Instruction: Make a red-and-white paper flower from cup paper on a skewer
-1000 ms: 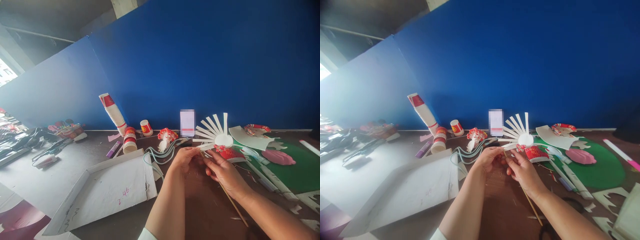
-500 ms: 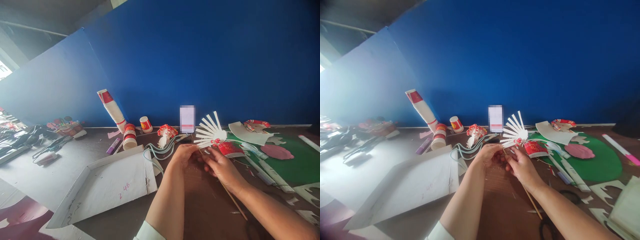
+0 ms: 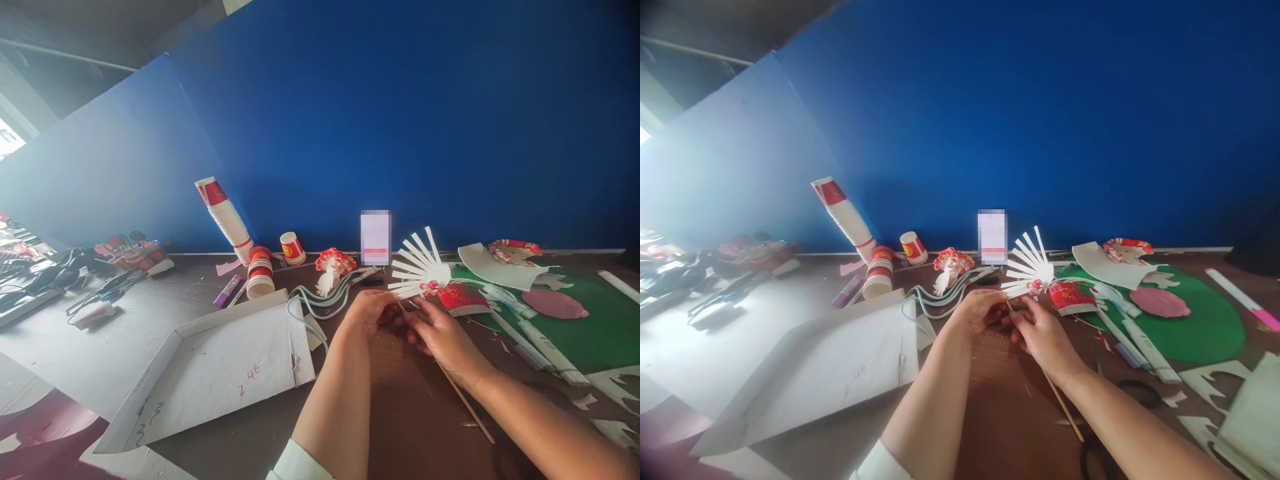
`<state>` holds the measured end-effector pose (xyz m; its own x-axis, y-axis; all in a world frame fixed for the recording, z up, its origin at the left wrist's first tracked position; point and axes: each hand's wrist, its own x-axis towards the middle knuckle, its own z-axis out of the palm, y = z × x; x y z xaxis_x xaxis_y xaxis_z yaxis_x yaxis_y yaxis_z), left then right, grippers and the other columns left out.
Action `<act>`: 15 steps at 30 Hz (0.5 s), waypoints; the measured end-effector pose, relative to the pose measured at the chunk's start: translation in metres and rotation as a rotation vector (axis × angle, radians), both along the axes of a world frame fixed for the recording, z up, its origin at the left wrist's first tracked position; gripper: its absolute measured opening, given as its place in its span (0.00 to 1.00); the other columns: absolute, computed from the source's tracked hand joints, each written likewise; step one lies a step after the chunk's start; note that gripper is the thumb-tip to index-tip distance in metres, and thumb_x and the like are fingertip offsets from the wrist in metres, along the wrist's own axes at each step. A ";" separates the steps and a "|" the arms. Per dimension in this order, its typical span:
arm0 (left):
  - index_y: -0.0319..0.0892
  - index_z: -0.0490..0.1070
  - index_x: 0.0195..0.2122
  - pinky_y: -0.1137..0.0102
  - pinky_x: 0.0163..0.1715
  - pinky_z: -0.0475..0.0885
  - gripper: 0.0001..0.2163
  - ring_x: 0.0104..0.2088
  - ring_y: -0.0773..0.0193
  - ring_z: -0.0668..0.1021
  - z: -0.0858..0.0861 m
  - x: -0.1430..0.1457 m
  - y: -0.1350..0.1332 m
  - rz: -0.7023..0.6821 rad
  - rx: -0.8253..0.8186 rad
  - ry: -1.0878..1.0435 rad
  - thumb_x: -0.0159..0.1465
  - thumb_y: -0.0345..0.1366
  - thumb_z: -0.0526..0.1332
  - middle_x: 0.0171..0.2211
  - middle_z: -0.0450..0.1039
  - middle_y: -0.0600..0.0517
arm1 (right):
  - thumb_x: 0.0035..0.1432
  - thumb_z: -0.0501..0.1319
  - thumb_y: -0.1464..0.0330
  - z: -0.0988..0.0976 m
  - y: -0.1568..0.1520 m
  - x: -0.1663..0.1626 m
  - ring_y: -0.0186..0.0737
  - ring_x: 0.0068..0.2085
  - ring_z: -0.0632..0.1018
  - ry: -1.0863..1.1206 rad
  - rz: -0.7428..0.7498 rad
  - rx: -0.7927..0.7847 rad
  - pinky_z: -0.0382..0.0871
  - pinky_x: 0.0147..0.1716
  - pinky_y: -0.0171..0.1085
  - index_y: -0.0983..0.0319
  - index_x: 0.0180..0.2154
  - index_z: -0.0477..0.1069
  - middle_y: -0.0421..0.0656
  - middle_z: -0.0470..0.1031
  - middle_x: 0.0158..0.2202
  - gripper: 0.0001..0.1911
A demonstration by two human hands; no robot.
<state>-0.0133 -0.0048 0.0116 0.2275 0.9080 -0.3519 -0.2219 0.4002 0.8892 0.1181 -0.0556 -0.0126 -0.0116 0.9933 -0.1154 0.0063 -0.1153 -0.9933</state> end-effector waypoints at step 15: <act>0.34 0.74 0.26 0.75 0.25 0.63 0.06 0.22 0.72 0.71 -0.004 -0.003 0.003 0.008 -0.033 -0.015 0.50 0.30 0.69 0.23 0.71 0.52 | 0.52 0.64 0.55 -0.002 0.000 0.001 0.32 0.22 0.69 0.039 -0.013 -0.011 0.52 0.15 0.29 0.56 0.46 0.70 0.40 0.76 0.29 0.21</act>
<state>-0.0159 -0.0021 0.0077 0.2263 0.8977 -0.3780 -0.2385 0.4273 0.8721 0.1191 -0.0551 -0.0147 -0.0029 0.9921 -0.1256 -0.0338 -0.1256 -0.9915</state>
